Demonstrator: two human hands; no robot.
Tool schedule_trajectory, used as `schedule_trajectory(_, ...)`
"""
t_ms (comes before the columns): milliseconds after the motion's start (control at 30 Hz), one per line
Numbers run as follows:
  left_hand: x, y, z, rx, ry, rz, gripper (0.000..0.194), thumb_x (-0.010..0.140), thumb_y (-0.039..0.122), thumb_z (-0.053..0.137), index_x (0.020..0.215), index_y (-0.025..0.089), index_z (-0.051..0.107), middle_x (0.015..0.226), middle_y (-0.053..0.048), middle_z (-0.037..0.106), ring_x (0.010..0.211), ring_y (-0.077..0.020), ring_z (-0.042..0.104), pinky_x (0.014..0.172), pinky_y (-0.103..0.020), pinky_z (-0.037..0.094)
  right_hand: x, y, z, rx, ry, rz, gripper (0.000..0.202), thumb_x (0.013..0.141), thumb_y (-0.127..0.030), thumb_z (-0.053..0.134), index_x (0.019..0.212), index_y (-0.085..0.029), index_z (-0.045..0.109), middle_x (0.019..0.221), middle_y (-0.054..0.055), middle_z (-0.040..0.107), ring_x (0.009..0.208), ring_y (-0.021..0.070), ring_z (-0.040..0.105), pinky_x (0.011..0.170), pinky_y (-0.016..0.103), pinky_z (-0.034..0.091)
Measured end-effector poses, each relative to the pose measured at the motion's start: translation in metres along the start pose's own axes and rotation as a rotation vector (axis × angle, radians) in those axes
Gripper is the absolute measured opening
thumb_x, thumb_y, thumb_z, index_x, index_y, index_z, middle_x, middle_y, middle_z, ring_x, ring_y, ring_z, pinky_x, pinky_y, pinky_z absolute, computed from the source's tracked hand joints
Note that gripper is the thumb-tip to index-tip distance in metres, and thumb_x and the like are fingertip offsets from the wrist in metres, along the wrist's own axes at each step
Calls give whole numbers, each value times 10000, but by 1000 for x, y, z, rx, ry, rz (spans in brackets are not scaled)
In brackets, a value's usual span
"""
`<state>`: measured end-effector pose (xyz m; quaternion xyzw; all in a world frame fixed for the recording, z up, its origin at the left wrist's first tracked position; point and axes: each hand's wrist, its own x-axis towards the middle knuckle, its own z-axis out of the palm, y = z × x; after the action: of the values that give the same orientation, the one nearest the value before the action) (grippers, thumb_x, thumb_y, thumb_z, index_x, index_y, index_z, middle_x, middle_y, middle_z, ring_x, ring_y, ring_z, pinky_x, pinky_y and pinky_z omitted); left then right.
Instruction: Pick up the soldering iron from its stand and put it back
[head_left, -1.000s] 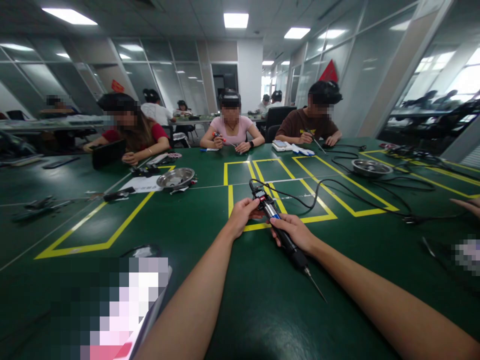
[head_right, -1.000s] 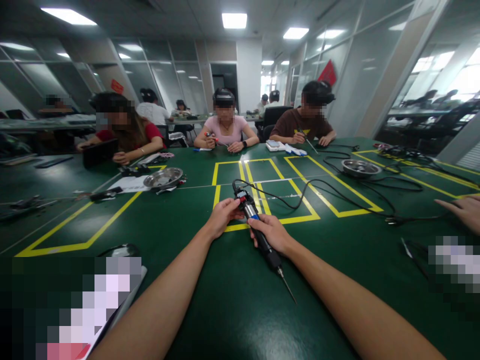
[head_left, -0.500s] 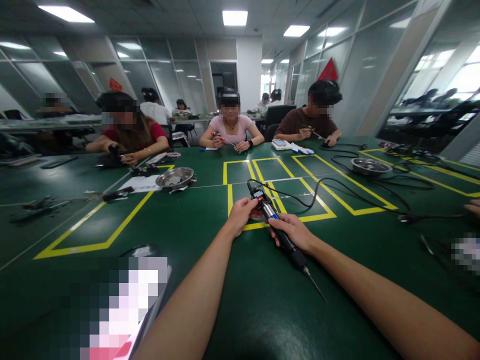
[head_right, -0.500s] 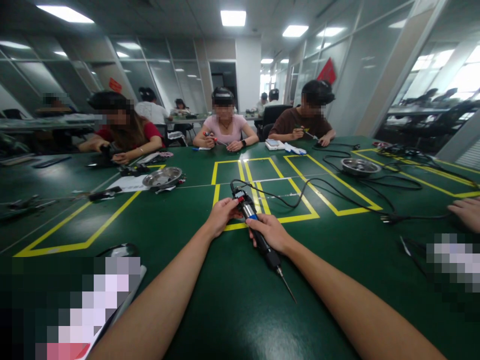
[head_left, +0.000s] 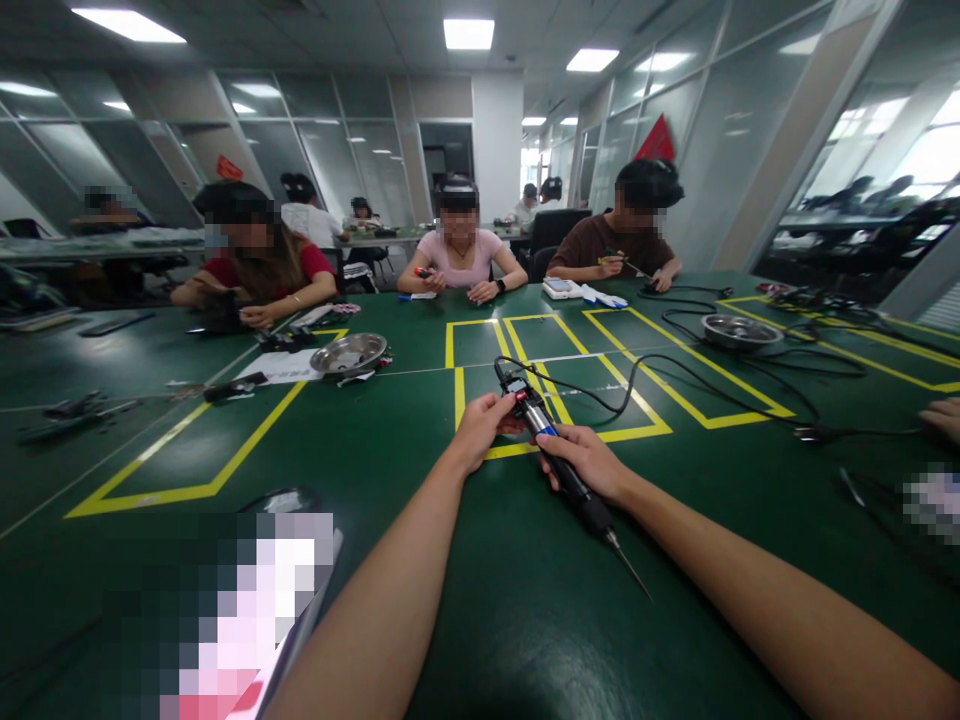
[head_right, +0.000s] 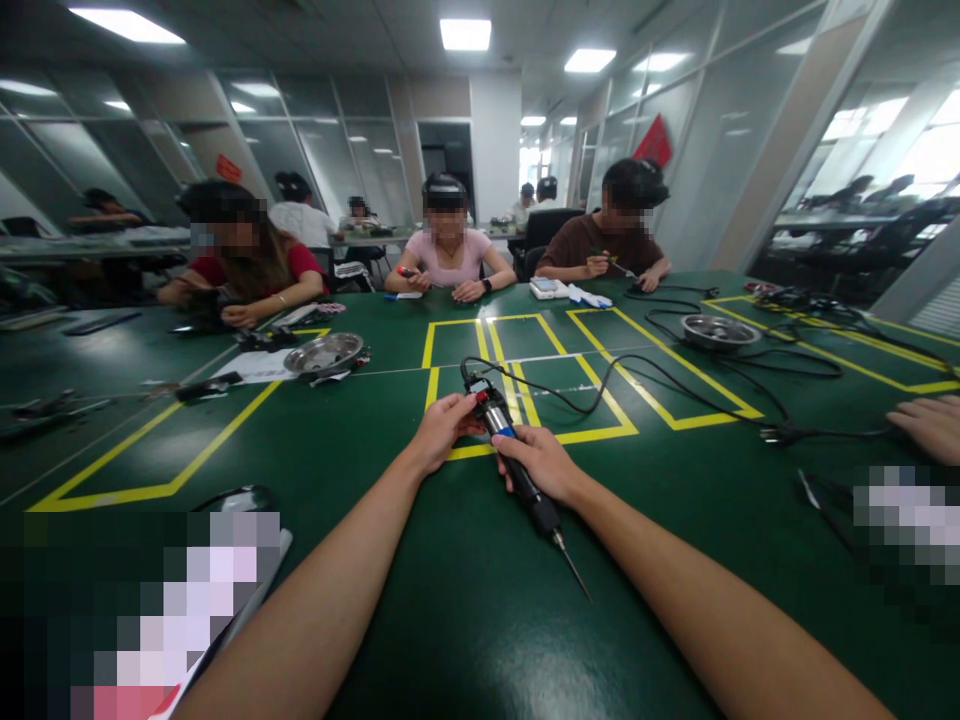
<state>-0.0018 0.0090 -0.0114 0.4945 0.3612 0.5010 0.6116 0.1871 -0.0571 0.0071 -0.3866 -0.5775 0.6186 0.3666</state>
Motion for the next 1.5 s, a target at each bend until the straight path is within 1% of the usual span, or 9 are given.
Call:
schedule_trajectory(367,0,3,3,18,30,-22,350,729,412,732,771,131,527,751,-71,679,625,-151,653,601,-283,554,1,1,0,-33,-15,8,360,825,-494,609,823,-139,546,691,27,628,476,120,590,447,224,464)
schedule_trajectory(600,1,3,2,33,40,-6,347,722,390,743,738,134,509,709,-49,655,615,-152,646,592,-284,556,0,0,0,-32,-18,5,344,828,-480,614,815,-142,553,693,27,634,477,122,596,462,233,472)
schedule_trajectory(700,2,2,1,30,44,-6,354,719,402,746,754,129,523,722,-57,664,619,-155,651,601,-293,561,1,1,-1,-24,-12,10,346,821,-480,624,823,-140,559,697,28,639,478,126,599,457,236,470)
schedule_trajectory(800,1,2,0,-10,32,-17,357,738,422,730,808,116,559,762,-85,683,635,-162,663,625,-299,560,2,3,-2,22,4,6,349,813,-478,635,853,-139,562,696,24,639,474,122,593,449,234,465)
schedule_trajectory(933,0,5,-3,-136,-35,-24,384,793,439,675,930,86,610,872,-141,696,735,-213,696,656,-310,551,3,4,-3,96,30,1,365,812,-482,637,903,-135,567,689,22,639,459,117,582,427,225,450)
schedule_trajectory(1033,0,7,-6,-217,-95,-17,350,819,389,651,974,77,620,971,-163,691,812,-247,702,690,-321,542,3,4,-4,131,48,-5,370,814,-467,643,950,-130,574,682,18,635,456,118,581,416,220,442)
schedule_trajectory(1200,0,4,-9,-227,-121,-12,274,799,294,674,970,87,620,996,-159,693,843,-254,702,722,-323,528,3,4,-5,150,48,-9,365,825,-452,638,975,-124,579,680,21,635,458,117,579,413,215,434)
schedule_trajectory(1367,-1,4,-8,-221,-121,-11,290,822,324,650,988,88,621,987,-157,696,834,-246,703,712,-315,524,4,6,-5,138,45,-12,370,818,-464,640,949,-122,588,695,30,639,456,119,578,407,219,433)
schedule_trajectory(1500,-1,6,-6,-203,-99,-21,262,788,301,694,939,108,605,927,-120,702,819,-239,707,692,-293,523,4,6,-5,140,44,-16,375,812,-467,645,955,-126,581,690,25,637,458,118,578,413,221,440)
